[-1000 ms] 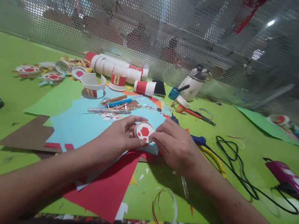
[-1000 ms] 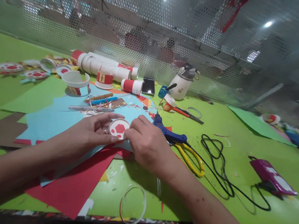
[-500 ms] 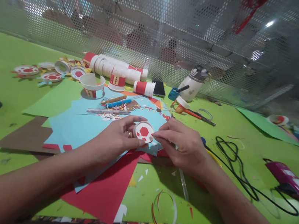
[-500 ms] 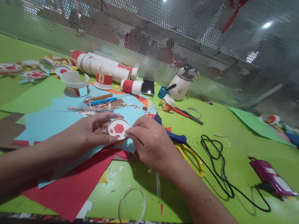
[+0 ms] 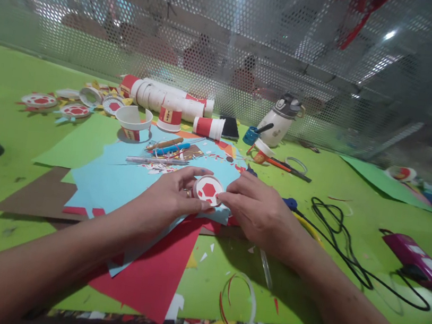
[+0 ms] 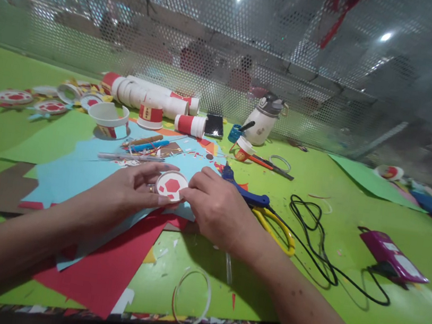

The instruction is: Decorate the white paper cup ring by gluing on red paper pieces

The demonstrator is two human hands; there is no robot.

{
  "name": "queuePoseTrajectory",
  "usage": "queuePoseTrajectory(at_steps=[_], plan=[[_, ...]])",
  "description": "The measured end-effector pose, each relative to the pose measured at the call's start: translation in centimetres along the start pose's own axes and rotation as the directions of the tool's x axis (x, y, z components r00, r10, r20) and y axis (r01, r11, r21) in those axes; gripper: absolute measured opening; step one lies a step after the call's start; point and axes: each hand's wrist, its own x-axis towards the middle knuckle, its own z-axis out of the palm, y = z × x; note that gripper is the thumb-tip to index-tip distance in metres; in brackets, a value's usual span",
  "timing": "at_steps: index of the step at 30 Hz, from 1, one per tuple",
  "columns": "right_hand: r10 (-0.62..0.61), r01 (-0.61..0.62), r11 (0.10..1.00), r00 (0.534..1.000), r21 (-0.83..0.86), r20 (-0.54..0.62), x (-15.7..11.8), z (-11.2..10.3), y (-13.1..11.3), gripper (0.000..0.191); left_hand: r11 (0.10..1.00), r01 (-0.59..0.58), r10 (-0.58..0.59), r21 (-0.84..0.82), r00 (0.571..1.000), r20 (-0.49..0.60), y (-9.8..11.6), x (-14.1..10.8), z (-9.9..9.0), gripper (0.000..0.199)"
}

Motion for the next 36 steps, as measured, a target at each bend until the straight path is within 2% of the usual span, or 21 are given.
queuePoseTrajectory(at_steps=[9,15,19,24,28,33,36], plan=[[0.056,-0.058,0.998,0.996,0.035,0.071,0.0,-0.2,-0.5,0.022,0.998,0.008,-0.006,0.068,1.000,-0.027,0.3,-0.1,-0.1,0.055],[0.090,-0.093,0.994,0.994,0.057,0.056,0.0,0.0,-0.7,0.024,1.000,-0.016,0.016,-0.023,1.000,0.004,-0.2,0.1,-0.2,0.056],[0.122,-0.123,0.992,0.992,0.036,0.019,0.1,0.3,-1.0,0.025,0.998,-0.056,0.056,-0.039,0.998,-0.007,-0.5,0.1,-0.2,0.053],[0.169,-0.168,0.985,0.985,0.026,-0.027,0.2,1.0,-1.8,0.025,0.997,-0.079,0.078,-0.024,0.994,-0.072,-0.4,0.1,0.2,0.053],[0.221,-0.221,0.975,0.973,0.016,-0.070,0.1,1.5,-2.3,0.027,0.995,-0.100,0.098,-0.030,0.993,-0.069,-0.6,0.1,0.2,0.052],[0.295,-0.277,0.954,0.935,0.112,-0.199,0.2,1.1,-2.4,0.022,0.993,-0.095,0.090,-0.063,0.993,-0.072,-0.8,0.2,0.0,0.057],[0.340,-0.303,0.936,0.911,0.180,-0.233,0.3,0.7,-2.3,0.019,0.992,-0.096,0.090,-0.086,0.994,-0.069,-0.8,0.2,-0.1,0.058]])
